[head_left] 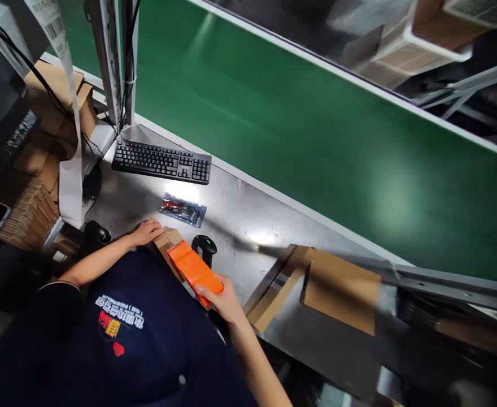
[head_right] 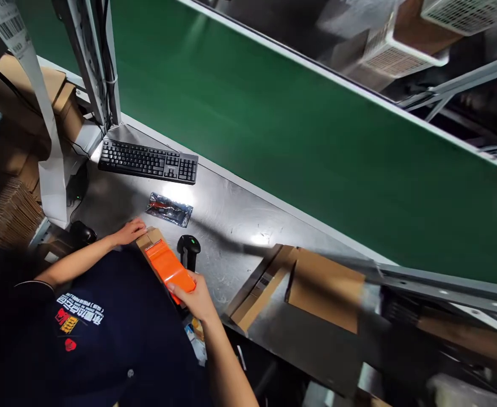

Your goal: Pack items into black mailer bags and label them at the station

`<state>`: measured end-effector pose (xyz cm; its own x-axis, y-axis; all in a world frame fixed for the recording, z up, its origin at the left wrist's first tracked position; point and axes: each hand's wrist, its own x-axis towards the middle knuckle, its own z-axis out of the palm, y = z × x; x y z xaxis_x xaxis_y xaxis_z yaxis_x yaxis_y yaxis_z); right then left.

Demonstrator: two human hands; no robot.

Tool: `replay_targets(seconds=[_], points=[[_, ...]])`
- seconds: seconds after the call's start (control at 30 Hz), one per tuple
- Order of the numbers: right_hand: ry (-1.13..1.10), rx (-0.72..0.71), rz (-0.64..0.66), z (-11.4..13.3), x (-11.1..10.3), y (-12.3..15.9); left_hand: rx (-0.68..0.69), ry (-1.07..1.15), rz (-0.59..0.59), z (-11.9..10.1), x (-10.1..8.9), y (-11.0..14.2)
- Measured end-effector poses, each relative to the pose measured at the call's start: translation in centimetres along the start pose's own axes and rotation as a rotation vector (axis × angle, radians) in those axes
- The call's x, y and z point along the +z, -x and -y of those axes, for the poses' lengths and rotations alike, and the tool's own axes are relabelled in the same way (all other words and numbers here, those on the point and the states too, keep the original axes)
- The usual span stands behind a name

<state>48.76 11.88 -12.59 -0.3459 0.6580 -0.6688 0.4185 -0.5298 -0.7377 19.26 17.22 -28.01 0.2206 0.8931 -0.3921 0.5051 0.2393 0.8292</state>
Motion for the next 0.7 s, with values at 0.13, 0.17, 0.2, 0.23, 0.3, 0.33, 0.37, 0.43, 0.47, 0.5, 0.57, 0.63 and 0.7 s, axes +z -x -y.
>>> replay_targets(seconds=[0.13,0.17,0.2,0.23,0.3,0.33,0.37,0.43,0.47,0.5,0.57,0.63,0.7], points=[[-0.035,0.003,-0.013,0.8,0.3,-0.2,-0.023,-0.032,-0.076,0.2,0.0,1.3],[-0.034,-0.003,-0.012,0.9,0.3,-0.2,-0.012,0.016,-0.090,0.1,0.0,1.6],[-0.035,-0.008,-0.013,0.9,0.4,-0.2,0.016,0.102,-0.091,0.1,0.2,2.0],[-0.039,-0.011,-0.014,0.9,0.4,-0.3,0.054,0.219,-0.080,-0.1,0.5,2.5],[-0.053,-0.019,-0.014,1.0,0.4,-0.4,0.103,0.464,-0.041,-0.3,1.4,3.6],[-0.059,-0.023,-0.012,1.0,0.4,-0.5,0.103,0.540,-0.024,-0.4,1.9,4.2],[-0.063,-0.026,-0.011,1.0,0.4,-0.6,0.086,0.579,-0.018,-0.4,2.1,4.8],[-0.070,-0.024,-0.010,1.1,0.4,-0.7,0.042,0.574,-0.012,-0.4,1.8,5.6],[-0.075,-0.017,-0.003,1.1,0.5,-0.8,0.033,0.557,-0.008,-0.3,1.1,5.6],[-0.079,-0.010,0.007,1.2,0.5,-0.9,0.043,0.536,0.010,-0.4,0.2,5.4],[-0.084,-0.014,0.028,1.4,0.5,-1.1,0.127,0.462,0.084,-0.8,-2.0,4.3],[-0.087,-0.036,0.048,1.7,0.5,-1.3,0.267,0.319,0.187,-1.8,-4.0,2.5],[-0.093,-0.048,0.061,2.3,0.7,-1.3,0.375,0.156,0.280,-2.8,-5.2,0.6]])
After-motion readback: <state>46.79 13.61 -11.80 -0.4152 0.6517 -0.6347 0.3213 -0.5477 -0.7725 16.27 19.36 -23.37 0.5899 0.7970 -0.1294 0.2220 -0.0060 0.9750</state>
